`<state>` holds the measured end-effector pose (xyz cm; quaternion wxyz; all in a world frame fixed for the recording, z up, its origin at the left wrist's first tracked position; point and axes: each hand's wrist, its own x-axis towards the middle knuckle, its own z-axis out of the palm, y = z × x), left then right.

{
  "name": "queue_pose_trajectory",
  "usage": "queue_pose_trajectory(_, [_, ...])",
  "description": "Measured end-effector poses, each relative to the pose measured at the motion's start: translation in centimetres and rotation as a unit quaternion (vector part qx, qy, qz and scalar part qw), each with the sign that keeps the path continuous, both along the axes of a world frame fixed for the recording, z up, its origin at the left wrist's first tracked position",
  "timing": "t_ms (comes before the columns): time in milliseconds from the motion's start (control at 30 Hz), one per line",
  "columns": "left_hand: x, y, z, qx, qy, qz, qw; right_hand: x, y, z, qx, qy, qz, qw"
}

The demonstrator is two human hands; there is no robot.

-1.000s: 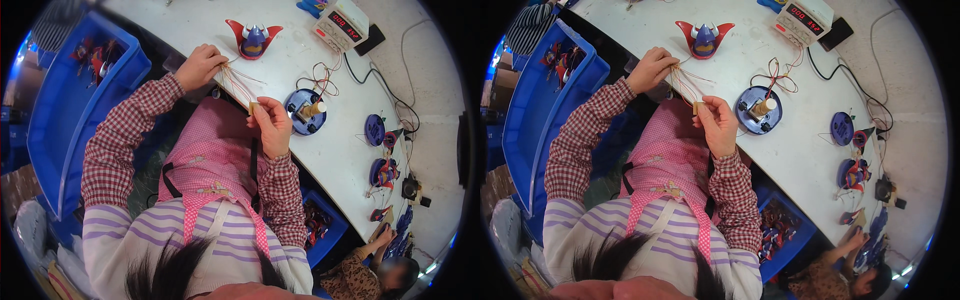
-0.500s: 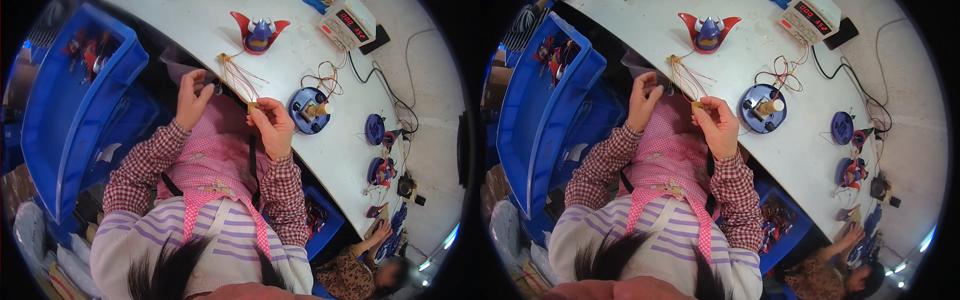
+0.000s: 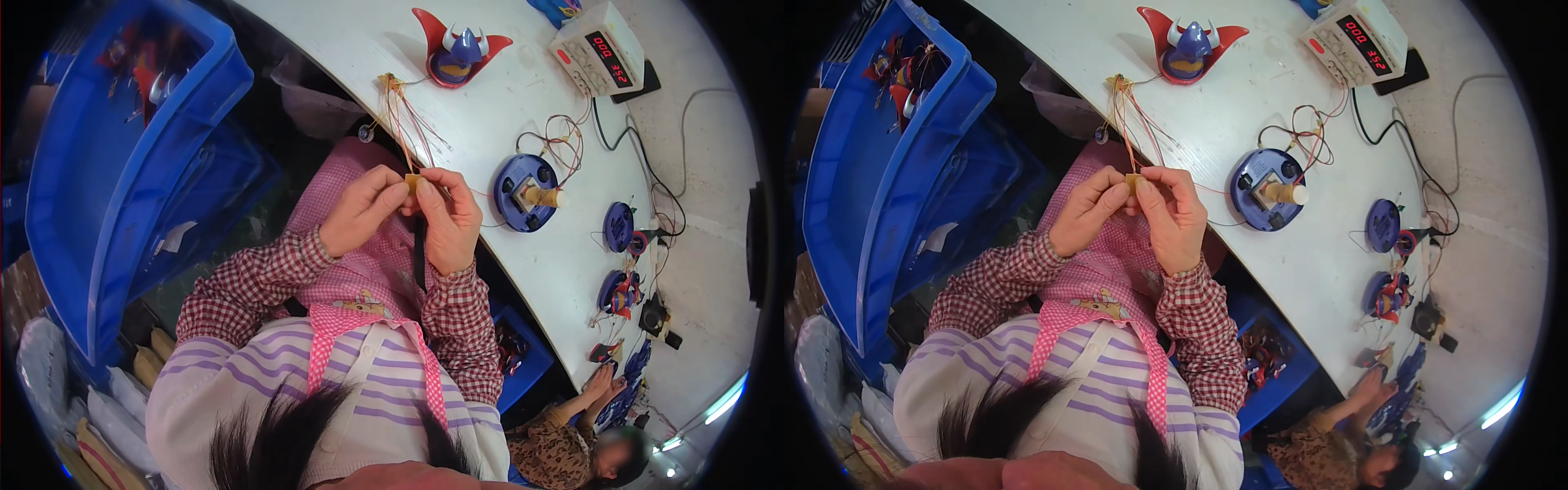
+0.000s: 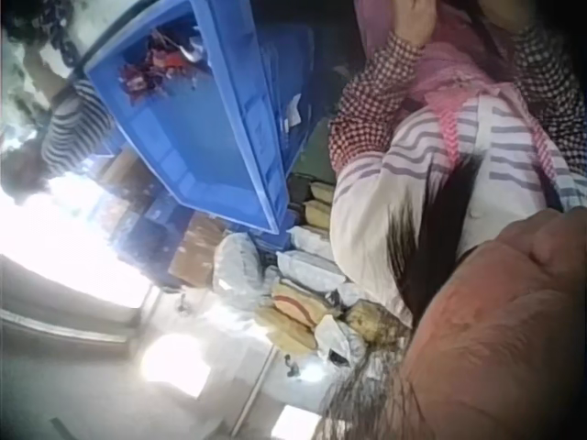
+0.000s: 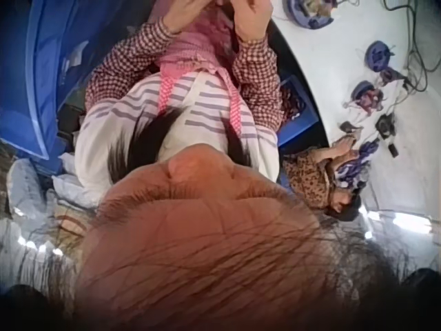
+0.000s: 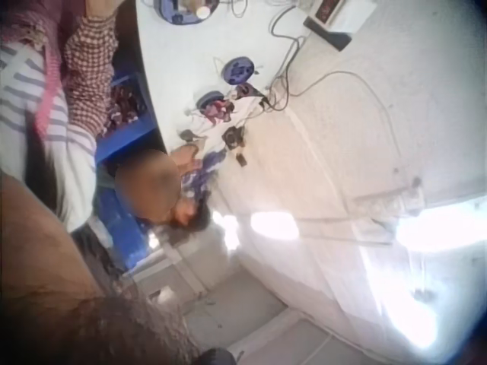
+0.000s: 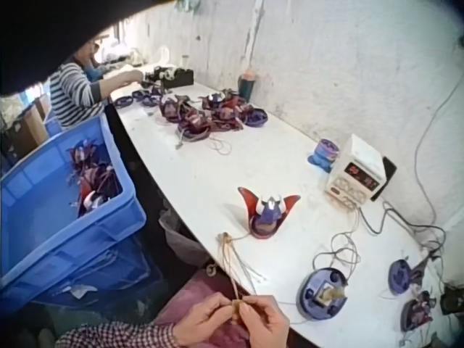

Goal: Assembling small toy figures by connecting parts and wiring electronic components at a workbench.

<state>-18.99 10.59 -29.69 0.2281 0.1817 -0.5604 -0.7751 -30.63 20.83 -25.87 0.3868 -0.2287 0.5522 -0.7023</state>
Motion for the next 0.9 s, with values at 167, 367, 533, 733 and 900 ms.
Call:
queue_pose_trajectory(167, [-0.3, -0.6, 0.3, -0.034, -0.063, -0.023, 0.997, 0.3, -0.1, 0.0, 0.046, 0.278, -0.044, 0.959])
queue_pose_trajectory(367, [-0.3, -0.8, 0.3, -0.022, -0.069, -0.001, 0.997, -0.4, 0.0, -0.3, 0.032, 0.506, -0.027, 0.862])
queue_pose_trajectory(533, [-0.1, 0.0, 0.9, -0.028, -0.063, 0.015, 0.997, 0.0, 0.3, -0.5, 0.004, 0.498, -0.046, 0.866])
queue_pose_trajectory(733, [-0.3, -0.6, 1.0, -0.154, -0.044, 0.027, 0.987, 0.1, 0.5, -0.5, 0.049, 0.262, -0.019, 0.964])
queue_pose_trajectory(900, [-0.3, -1.2, 0.8, -0.217, -0.032, 0.022, 0.975, -0.4, 0.3, -0.8, 0.081, 0.387, -0.001, 0.918])
